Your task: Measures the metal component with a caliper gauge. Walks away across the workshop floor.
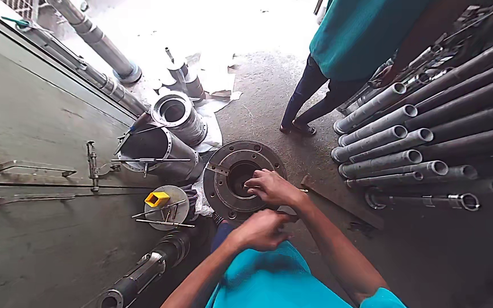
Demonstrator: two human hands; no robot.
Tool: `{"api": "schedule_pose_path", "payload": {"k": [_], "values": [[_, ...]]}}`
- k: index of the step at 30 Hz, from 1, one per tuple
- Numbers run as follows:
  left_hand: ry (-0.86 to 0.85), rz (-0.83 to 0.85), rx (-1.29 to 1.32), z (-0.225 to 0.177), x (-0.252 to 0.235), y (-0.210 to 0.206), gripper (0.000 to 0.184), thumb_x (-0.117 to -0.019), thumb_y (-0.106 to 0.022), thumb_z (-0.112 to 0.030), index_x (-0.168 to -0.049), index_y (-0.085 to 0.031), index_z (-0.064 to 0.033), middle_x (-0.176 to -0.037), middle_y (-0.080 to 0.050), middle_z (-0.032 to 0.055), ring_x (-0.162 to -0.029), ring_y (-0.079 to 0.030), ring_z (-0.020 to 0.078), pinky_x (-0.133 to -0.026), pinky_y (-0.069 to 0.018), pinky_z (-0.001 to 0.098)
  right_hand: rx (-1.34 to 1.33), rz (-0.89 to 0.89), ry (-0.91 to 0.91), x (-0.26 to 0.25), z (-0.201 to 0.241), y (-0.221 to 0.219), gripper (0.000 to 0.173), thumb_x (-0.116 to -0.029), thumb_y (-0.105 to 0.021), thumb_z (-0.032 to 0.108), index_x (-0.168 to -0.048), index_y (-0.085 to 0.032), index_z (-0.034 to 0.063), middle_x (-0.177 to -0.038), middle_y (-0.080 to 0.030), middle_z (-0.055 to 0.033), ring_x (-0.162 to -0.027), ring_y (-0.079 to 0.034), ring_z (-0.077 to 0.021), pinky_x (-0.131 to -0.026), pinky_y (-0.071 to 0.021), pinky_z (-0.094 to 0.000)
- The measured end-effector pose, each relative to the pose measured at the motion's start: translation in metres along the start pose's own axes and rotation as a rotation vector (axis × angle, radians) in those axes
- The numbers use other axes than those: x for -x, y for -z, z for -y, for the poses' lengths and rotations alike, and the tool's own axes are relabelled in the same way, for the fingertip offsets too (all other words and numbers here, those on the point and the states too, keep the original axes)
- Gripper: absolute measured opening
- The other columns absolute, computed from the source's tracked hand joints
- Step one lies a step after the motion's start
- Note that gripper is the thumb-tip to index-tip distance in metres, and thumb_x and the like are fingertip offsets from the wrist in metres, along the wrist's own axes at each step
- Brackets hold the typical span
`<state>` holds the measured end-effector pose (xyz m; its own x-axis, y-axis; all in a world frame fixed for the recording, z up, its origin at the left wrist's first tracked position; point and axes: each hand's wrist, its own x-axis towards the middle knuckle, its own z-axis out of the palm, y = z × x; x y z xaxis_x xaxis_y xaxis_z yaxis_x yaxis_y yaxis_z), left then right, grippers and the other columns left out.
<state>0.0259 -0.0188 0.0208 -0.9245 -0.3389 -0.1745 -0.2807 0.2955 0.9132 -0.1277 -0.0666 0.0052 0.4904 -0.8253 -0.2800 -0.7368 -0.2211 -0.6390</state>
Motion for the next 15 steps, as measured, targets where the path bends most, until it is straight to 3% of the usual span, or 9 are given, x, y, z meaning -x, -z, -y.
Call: {"api": "schedule_pose_path", "payload": {"k": [2, 4, 6, 8, 10, 13, 15], "values": [[0.059, -0.261, -0.179, 0.007, 0.016, 0.027, 0.024, -0.0989, -0.063, -0.025, -0.114, -0.076, -0.0128, -0.104, -0.077, 0.0057, -0.094, -0.074, 0.0216, -0.086, -0.0596, 0.0493, -0.034, -0.253, -0.069, 0.042, -0.011, -0.003, 0.032, -0.1024, -0.058, 0.037, -0.126, -0.073, 0.0233, -0.121, -0.069, -0.0069, -0.117, -0.062, -0.0270, -0.099, -0.0501, -0.0533], [0.146, -0.524, -0.487, 0.020, 0.020, 0.047, 0.025, -0.0988, -0.062, -0.025, -0.120, -0.074, -0.0170, -0.116, -0.073, 0.0038, -0.100, -0.071, 0.0242, -0.083, -0.0592, 0.0478, -0.036, -0.487, -0.286, 0.087, -0.020, -0.010, 0.036, -0.1010, -0.060, 0.038, -0.129, -0.072, 0.0183, -0.125, -0.069, -0.0113, -0.119, -0.063, -0.0313, -0.100, -0.0501, -0.0573], [0.272, -0.474, -0.666, 0.029, 0.020, 0.060, 0.033, -0.0994, -0.062, -0.026, -0.130, -0.069, -0.0153, -0.128, -0.069, 0.0070, -0.113, -0.065, 0.0308, -0.087, -0.0545, 0.0512, -0.106, -0.542, -0.532, 0.121, -0.031, -0.017, 0.037, -0.1018, -0.058, 0.040, -0.125, -0.074, 0.0151, -0.120, -0.071, -0.0090, -0.111, -0.067, -0.0251, -0.098, -0.0532, -0.0507], [0.336, -0.342, -0.685, 0.026, 0.020, 0.053, 0.029, -0.0991, -0.061, -0.024, -0.120, -0.071, -0.0062, -0.116, -0.072, 0.0139, -0.112, -0.066, 0.0353, -0.089, -0.0532, 0.0522, -0.335, -0.582, -0.640, 0.129, -0.042, -0.025, 0.030, -0.1055, -0.055, 0.032, -0.107, -0.076, 0.0110, -0.096, -0.075, -0.0014, -0.085, -0.072, -0.0115, -0.081, -0.0597, -0.0355], [0.355, -0.249, -0.689, 0.015, 0.023, 0.038, 0.030, -0.1004, -0.059, -0.026, -0.110, -0.071, 0.0000, -0.104, -0.072, 0.0186, -0.106, -0.068, 0.0377, -0.089, -0.0535, 0.0517, -0.577, -0.676, -0.601, 0.110, -0.049, -0.027, 0.028, -0.1070, -0.052, 0.021, -0.097, -0.072, 0.0035, -0.083, -0.072, -0.0024, -0.071, -0.069, -0.0088, -0.070, -0.0605, -0.0294], [0.319, -0.171, -0.623, 0.003, 0.029, 0.012, 0.037, -0.1006, -0.057, -0.032, -0.115, -0.070, -0.0010, -0.102, -0.074, 0.0169, -0.103, -0.070, 0.0356, -0.088, -0.0548, 0.0504, -0.508, -0.753, -0.575, 0.052, -0.043, -0.016, 0.031, -0.1071, -0.053, 0.023, -0.093, -0.073, 0.0039, -0.079, -0.070, -0.0069, -0.069, -0.067, -0.0180, -0.069, -0.0565, -0.0436], [0.201, -0.119, -0.464, 0.003, 0.032, -0.003, 0.037, -0.0990, -0.058, -0.032, -0.123, -0.070, -0.0066, -0.108, -0.074, 0.0128, -0.107, -0.069, 0.0326, -0.091, -0.0545, 0.0502, -0.307, -0.633, -0.569, 0.018, -0.018, -0.004, 0.035, -0.1084, -0.051, 0.029, -0.103, -0.076, 0.0060, -0.091, -0.076, -0.0110, -0.084, -0.073, -0.0262, -0.080, -0.0576, -0.0543]]}}
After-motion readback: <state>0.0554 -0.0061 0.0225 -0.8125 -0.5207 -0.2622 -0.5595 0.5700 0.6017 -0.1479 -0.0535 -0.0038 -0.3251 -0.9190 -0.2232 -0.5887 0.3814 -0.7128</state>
